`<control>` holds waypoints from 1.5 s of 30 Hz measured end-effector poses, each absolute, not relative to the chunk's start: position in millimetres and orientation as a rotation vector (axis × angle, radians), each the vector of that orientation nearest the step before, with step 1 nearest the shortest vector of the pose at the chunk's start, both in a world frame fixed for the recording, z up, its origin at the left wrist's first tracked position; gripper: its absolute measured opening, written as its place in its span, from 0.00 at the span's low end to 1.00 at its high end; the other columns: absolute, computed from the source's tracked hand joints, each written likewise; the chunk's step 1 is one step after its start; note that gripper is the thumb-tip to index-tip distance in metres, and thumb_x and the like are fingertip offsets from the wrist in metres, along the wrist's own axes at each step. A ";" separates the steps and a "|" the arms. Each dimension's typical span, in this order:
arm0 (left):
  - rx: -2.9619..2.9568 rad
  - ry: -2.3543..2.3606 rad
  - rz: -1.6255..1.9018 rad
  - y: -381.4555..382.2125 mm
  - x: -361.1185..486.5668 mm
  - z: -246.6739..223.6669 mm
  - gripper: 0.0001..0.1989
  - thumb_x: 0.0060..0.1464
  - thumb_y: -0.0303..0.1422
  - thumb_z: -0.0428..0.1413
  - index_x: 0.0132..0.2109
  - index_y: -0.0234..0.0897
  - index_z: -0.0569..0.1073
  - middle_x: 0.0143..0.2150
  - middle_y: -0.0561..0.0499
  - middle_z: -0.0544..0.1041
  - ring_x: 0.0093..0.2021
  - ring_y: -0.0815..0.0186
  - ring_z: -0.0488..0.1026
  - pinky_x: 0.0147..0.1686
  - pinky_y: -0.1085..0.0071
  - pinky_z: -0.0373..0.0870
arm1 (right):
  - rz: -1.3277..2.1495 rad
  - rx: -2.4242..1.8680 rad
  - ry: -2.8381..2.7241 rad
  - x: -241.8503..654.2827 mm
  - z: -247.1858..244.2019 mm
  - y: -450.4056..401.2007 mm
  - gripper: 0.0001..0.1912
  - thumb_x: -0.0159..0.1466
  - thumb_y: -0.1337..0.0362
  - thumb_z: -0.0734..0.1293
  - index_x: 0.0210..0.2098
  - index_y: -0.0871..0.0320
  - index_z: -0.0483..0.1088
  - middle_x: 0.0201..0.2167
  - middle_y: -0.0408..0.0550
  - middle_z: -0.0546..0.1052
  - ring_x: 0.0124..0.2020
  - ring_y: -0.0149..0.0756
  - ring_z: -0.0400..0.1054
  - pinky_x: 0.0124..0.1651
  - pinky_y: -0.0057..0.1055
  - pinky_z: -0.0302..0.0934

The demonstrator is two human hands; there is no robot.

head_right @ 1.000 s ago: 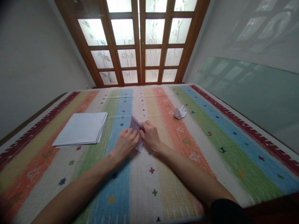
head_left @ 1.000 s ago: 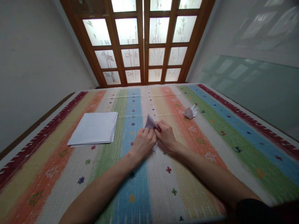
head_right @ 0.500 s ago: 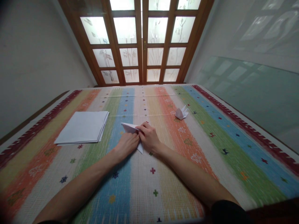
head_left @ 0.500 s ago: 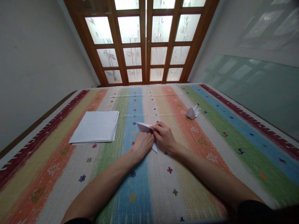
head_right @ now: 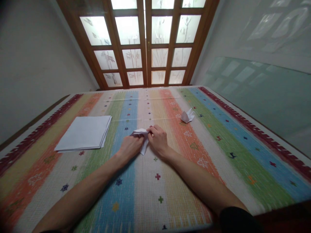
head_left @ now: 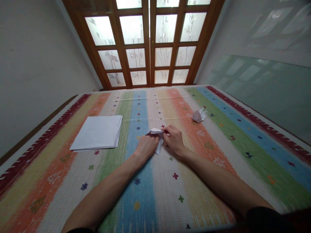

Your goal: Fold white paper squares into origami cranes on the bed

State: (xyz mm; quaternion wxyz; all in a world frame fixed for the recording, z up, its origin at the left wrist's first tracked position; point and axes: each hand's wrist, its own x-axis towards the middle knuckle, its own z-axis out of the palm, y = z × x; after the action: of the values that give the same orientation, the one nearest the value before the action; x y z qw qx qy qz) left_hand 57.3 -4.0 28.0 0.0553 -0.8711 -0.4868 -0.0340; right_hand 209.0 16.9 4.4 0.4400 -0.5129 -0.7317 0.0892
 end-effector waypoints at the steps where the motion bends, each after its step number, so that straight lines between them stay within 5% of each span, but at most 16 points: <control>1: -2.639 -1.488 -0.112 -3.7 55.0 30.7 0.11 0.58 0.22 0.47 0.39 0.29 0.74 0.30 0.38 0.77 0.30 0.55 0.76 0.28 0.66 0.66 | 0.219 -1.286 -1.803 210.9 3.3 18.5 0.11 0.57 0.73 0.62 0.30 0.56 0.75 0.30 0.49 0.74 0.33 0.38 0.68 0.37 0.33 0.60; 8: -2.320 -1.676 -0.518 9.2 28.2 43.6 0.14 0.60 0.31 0.46 0.33 0.33 0.74 0.30 0.42 0.77 0.34 0.56 0.75 0.34 0.64 0.67 | 0.216 -1.308 -1.871 219.9 -0.6 26.6 0.12 0.54 0.76 0.63 0.28 0.56 0.76 0.29 0.48 0.75 0.34 0.38 0.68 0.38 0.34 0.62; 12: -2.637 -1.417 -0.627 21.1 20.6 28.7 0.17 0.62 0.37 0.47 0.52 0.33 0.71 0.49 0.40 0.76 0.51 0.55 0.71 0.50 0.59 0.65 | 0.223 -1.206 -2.005 221.8 -2.3 28.2 0.14 0.54 0.78 0.64 0.29 0.56 0.78 0.33 0.50 0.78 0.39 0.41 0.69 0.44 0.38 0.63; 17: -2.948 -1.287 -0.299 25.6 23.1 5.6 0.24 0.63 0.40 0.46 0.64 0.40 0.61 0.67 0.42 0.60 0.68 0.52 0.52 0.63 0.47 0.47 | 0.290 -1.163 -2.238 228.6 -4.2 32.7 0.19 0.54 0.81 0.62 0.32 0.56 0.79 0.37 0.50 0.80 0.42 0.41 0.70 0.50 0.41 0.62; 25: -2.882 -1.441 -0.029 25.1 24.5 1.3 0.32 0.62 0.51 0.42 0.68 0.42 0.52 0.71 0.40 0.49 0.70 0.46 0.45 0.63 0.40 0.42 | 0.224 -1.328 -2.360 225.0 0.5 23.3 0.14 0.62 0.72 0.61 0.40 0.61 0.78 0.42 0.53 0.80 0.47 0.40 0.71 0.55 0.37 0.61; 30: -2.859 -1.455 -0.070 28.1 24.5 -0.9 0.39 0.58 0.58 0.42 0.68 0.40 0.52 0.70 0.38 0.50 0.69 0.43 0.45 0.62 0.38 0.39 | -0.010 -1.382 -2.573 213.9 -11.3 5.2 0.27 0.68 0.63 0.56 0.62 0.73 0.59 0.63 0.66 0.62 0.65 0.51 0.55 0.63 0.48 0.51; 36: -2.945 -1.364 0.052 41.9 17.1 1.4 0.49 0.52 0.63 0.44 0.69 0.36 0.48 0.71 0.35 0.47 0.70 0.43 0.42 0.63 0.39 0.37 | 0.017 -1.452 -2.615 222.1 -17.1 -13.0 0.36 0.68 0.50 0.53 0.64 0.75 0.53 0.66 0.70 0.54 0.68 0.55 0.45 0.66 0.50 0.44; 45: -2.956 -1.295 0.106 46.2 12.7 2.6 0.46 0.54 0.62 0.43 0.69 0.38 0.48 0.71 0.37 0.46 0.70 0.45 0.41 0.63 0.42 0.36 | 0.252 -1.337 -2.738 239.6 7.6 -40.0 0.29 0.69 0.51 0.56 0.66 0.53 0.54 0.68 0.61 0.52 0.69 0.53 0.44 0.65 0.52 0.43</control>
State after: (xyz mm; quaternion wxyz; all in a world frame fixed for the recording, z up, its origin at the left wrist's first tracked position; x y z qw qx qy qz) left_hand 12.7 46.2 2.6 -0.0438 -0.9146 -0.4007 0.0327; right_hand 239.6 -40.0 7.6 0.0422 -0.4371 -0.8947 0.0824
